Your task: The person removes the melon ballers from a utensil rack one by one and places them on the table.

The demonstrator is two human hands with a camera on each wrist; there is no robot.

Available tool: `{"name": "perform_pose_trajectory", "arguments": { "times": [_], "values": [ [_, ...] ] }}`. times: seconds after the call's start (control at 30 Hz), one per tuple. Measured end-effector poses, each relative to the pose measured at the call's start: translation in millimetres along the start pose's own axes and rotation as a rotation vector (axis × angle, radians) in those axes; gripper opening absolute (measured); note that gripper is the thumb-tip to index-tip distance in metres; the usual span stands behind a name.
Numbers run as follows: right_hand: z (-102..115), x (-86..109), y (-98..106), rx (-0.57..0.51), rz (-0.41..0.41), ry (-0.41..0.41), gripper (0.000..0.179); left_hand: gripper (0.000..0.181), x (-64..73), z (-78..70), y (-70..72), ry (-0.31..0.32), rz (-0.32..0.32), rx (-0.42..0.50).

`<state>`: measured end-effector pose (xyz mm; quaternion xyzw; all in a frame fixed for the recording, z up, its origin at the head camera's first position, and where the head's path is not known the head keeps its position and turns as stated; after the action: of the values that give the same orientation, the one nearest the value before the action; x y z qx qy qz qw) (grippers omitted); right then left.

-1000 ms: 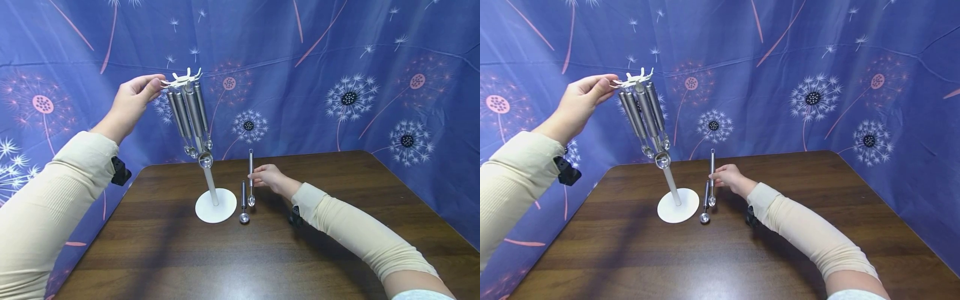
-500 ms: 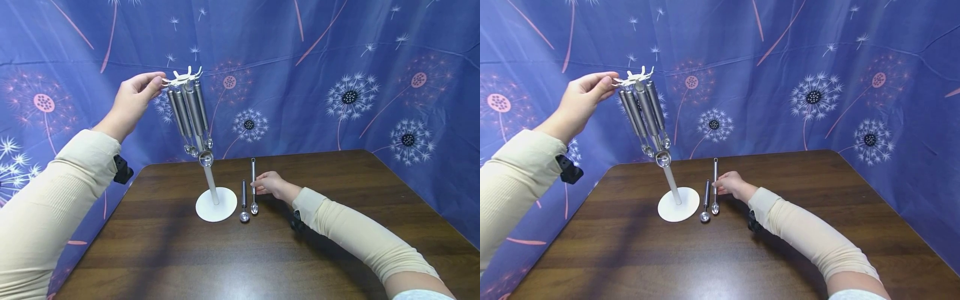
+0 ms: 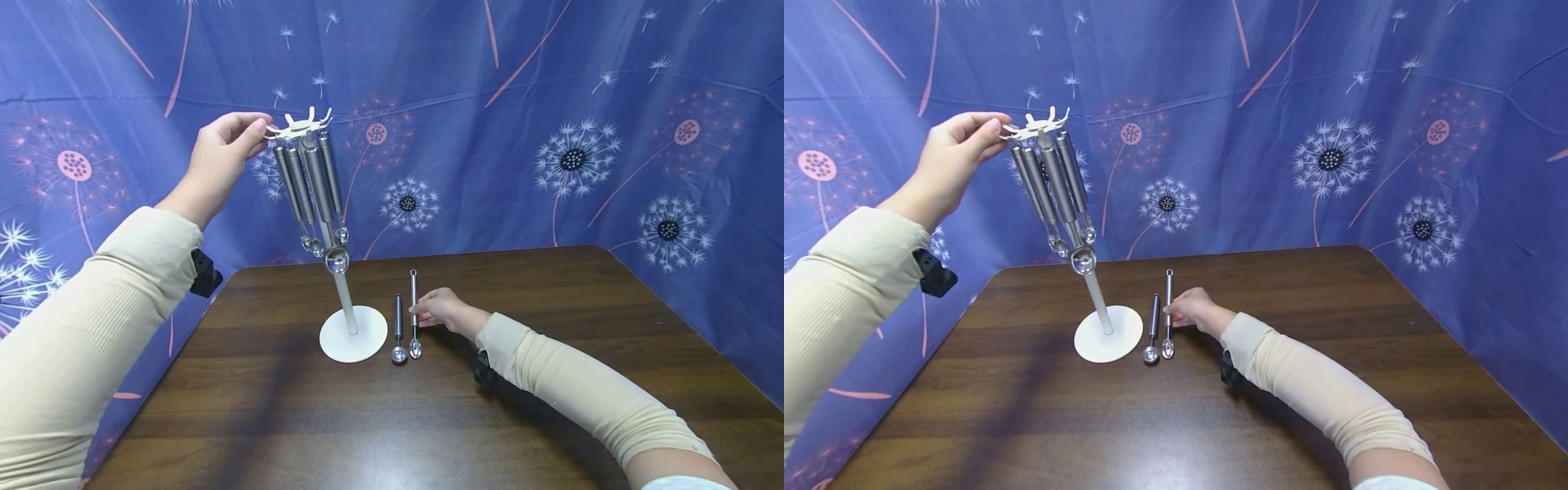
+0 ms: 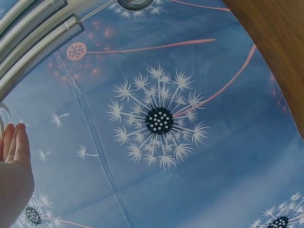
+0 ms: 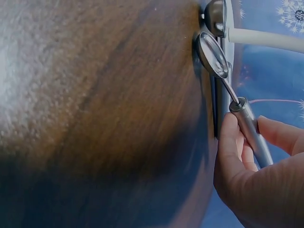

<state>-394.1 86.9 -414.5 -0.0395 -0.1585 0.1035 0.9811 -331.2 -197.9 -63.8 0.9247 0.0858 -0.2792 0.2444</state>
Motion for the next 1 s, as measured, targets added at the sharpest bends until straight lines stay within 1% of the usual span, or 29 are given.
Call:
{"name": "perform_pose_trajectory", "arguments": {
  "times": [0.07, 0.17, 0.3, 0.37, 0.57, 0.73, 0.8, 0.87, 0.97, 1.0],
  "values": [
    [-1.4, -1.1, -0.1, 0.006, -0.001, 0.002, 0.024, 0.034, -0.7, -0.5, 0.8, 0.004, -0.003, 0.010],
    [-3.7, -2.8, 0.2, 0.013, -0.003, 0.004, 0.019, 0.037, -1.5, -0.8, 1.7, 0.014, -0.004, -0.016],
    [-6.3, -2.8, 0.6, 0.023, -0.004, -0.003, 0.014, 0.040, -1.2, 0.4, 2.3, 0.034, -0.001, -0.087],
    [-7.8, -2.5, 0.4, 0.028, -0.002, -0.007, 0.012, 0.041, -0.6, 1.3, 2.3, 0.037, 0.000, -0.098],
    [-15.9, -3.7, 2.0, 0.028, -0.010, -0.034, 0.010, 0.043, 1.8, 1.6, 2.4, 0.027, 0.005, -0.054],
    [-21.3, -4.5, 4.2, 0.045, -0.035, -0.045, 0.016, 0.045, 2.6, 2.7, 2.4, 0.029, 0.017, -0.029],
    [-22.2, -6.3, 4.6, 0.042, -0.029, -0.042, 0.019, 0.046, 2.4, 3.0, 2.3, 0.030, 0.016, -0.015],
    [-22.0, -6.9, 4.8, 0.047, -0.039, -0.044, 0.020, 0.046, 2.5, 3.3, 2.1, 0.031, 0.015, 0.001],
    [-21.4, -6.6, 4.8, 0.055, -0.055, -0.048, 0.021, 0.045, 2.7, 3.7, 1.8, 0.026, 0.011, 0.001],
    [-20.9, -5.3, 5.0, 0.067, -0.075, -0.054, 0.021, 0.045, 2.8, 4.0, 1.6, 0.026, 0.011, 0.003]
  ]
}}
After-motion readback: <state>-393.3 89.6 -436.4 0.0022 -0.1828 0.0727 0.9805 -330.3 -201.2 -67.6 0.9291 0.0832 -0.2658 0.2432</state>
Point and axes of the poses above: each hand's wrist, its own x-axis away from the middle knuckle, its own y-axis out of the back of the hand, z = x × y, the point moved 9 cm from there along -x, towards the middle knuckle, and after that the axes turned 15 degrees about -x, right-handed, at the moved point
